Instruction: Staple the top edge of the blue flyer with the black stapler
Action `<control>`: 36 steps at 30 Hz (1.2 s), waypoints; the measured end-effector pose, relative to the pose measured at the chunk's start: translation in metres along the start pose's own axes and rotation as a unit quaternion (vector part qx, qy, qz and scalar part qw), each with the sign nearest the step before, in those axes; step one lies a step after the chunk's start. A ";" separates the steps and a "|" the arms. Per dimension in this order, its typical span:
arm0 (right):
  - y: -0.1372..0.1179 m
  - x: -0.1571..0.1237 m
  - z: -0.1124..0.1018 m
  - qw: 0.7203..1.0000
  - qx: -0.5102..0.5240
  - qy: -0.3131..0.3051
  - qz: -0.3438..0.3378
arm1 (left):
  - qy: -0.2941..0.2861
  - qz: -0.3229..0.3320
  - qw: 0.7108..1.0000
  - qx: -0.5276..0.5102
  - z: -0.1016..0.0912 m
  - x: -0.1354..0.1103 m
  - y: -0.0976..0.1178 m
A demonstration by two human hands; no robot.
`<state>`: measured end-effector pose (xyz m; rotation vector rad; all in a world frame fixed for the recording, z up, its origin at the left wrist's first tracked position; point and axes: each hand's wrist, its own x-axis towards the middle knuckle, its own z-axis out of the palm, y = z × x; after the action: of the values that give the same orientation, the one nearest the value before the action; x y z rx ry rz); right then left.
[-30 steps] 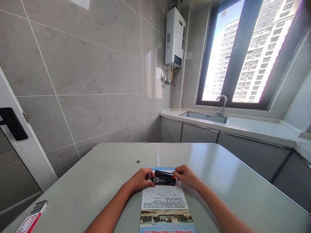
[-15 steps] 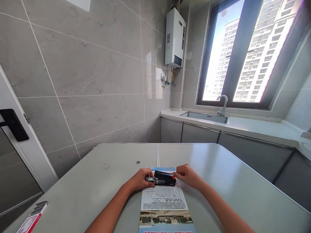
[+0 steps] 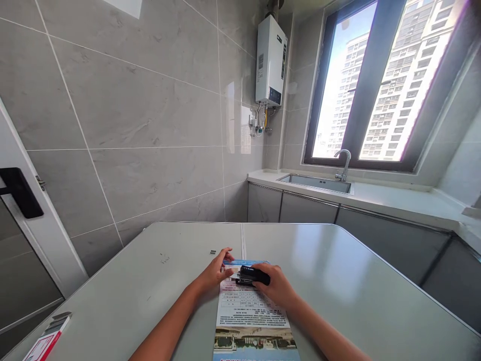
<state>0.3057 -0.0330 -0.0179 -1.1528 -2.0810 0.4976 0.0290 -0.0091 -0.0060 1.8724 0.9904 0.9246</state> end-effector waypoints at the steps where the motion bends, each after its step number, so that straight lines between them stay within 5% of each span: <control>1: -0.001 0.000 -0.003 1.000 0.000 0.019 -0.024 | 0.027 -0.012 0.999 -0.038 0.001 0.001 0.000; 4: -0.007 0.000 -0.012 0.987 -0.028 0.081 -0.137 | 0.064 -0.084 0.970 -0.219 0.006 0.005 0.004; 7: -0.015 -0.001 -0.016 0.952 -0.113 0.125 -0.254 | 0.025 -0.172 0.902 -0.396 0.010 0.006 0.011; 10: -0.022 -0.003 -0.018 0.922 -0.195 0.116 -0.313 | -0.016 -0.243 0.851 -0.465 0.009 0.005 0.015; 20: -0.031 -0.003 -0.019 0.906 -0.233 0.062 -0.348 | -0.009 -0.278 0.825 -0.491 0.004 0.001 0.014; 25: -0.021 -0.002 -0.016 0.927 -0.195 0.122 -0.297 | 0.011 -0.301 0.807 -0.508 0.003 0.004 0.006; 29: -0.018 0.001 -0.017 0.969 -0.062 0.168 -0.170 | 0.098 -0.284 0.810 -0.505 -0.002 0.008 0.004; 32: -0.019 0.002 -0.017 0.991 0.049 0.112 -0.050 | 0.175 -0.275 0.809 -0.490 -0.006 0.010 0.005; 36: -0.016 -0.002 -0.010 0.995 0.097 0.017 0.028 | 0.201 -0.254 0.823 -0.467 -0.007 0.011 0.007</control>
<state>0.3041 -0.0431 -0.0016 -1.0999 -1.9286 0.6857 0.0294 0.0002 0.0054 0.5556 0.9402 1.1864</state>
